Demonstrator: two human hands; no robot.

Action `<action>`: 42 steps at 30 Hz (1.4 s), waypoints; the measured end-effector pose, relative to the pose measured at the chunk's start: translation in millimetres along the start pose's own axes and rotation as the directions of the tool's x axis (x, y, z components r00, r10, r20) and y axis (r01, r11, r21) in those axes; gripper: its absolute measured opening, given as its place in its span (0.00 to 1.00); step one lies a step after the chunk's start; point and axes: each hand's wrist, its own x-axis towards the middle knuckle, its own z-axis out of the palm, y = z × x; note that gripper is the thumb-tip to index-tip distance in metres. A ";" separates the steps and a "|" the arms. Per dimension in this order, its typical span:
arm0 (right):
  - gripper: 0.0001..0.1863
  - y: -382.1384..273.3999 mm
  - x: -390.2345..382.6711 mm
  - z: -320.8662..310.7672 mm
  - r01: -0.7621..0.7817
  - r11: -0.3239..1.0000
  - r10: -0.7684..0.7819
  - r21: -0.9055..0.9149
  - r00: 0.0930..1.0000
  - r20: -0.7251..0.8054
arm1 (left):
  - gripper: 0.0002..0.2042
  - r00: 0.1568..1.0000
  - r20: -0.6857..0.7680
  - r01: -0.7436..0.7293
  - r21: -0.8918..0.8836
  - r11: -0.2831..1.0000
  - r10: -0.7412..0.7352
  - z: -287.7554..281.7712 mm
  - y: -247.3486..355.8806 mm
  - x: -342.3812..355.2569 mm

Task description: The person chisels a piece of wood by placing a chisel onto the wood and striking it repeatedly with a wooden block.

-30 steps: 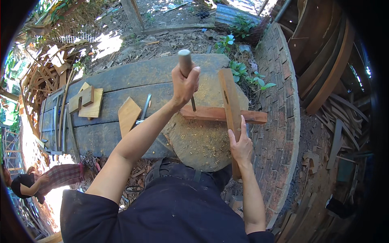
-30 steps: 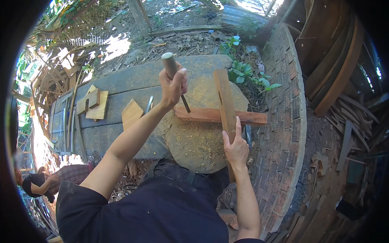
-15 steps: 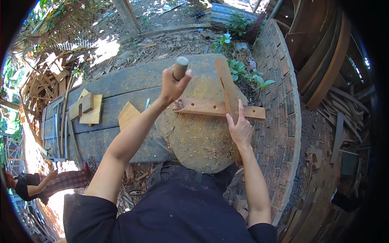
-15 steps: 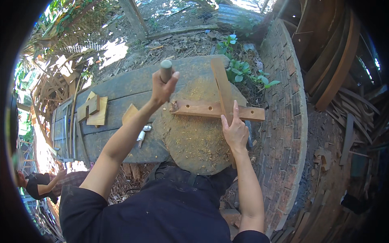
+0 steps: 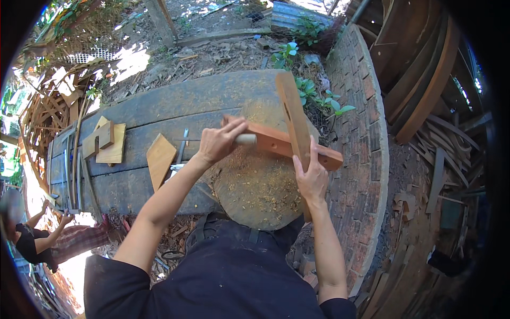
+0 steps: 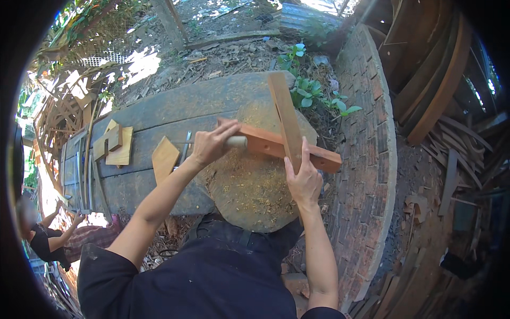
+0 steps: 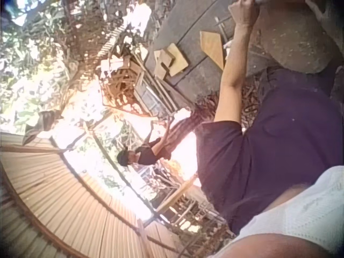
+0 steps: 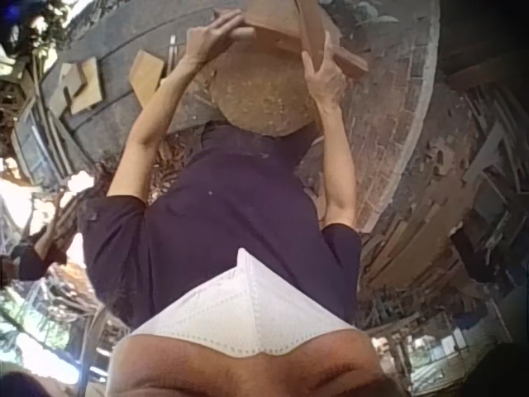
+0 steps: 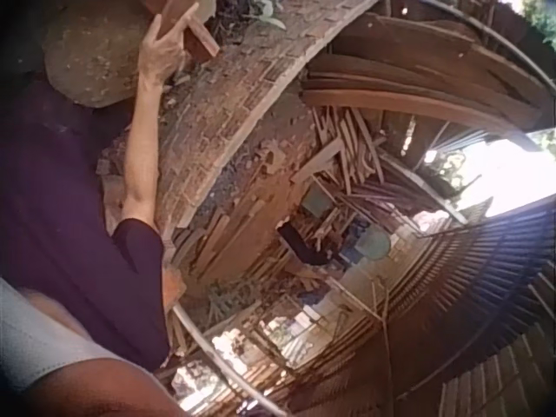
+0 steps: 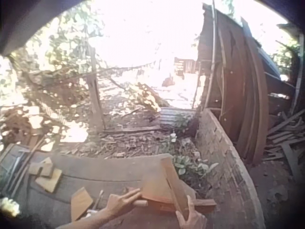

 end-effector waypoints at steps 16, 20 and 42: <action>0.37 -7.9 4.2 5.8 -0.050 0.998 0.052 -0.027 0.995 0.089 | 0.19 0.941 0.336 -0.021 0.137 0.990 -0.027 -21.0 3.3 16.9; 0.37 -7.9 6.5 3.7 -0.112 0.993 0.115 -0.028 0.986 0.122 | 0.19 0.979 0.194 0.047 0.103 0.994 -0.067 -13.1 9.6 8.1; 0.37 -14.5 -4.4 21.9 -0.037 0.999 0.036 0.010 0.997 0.073 | 0.18 0.874 0.092 0.002 -0.983 -0.184 -0.477 -77.0 8.9 99.1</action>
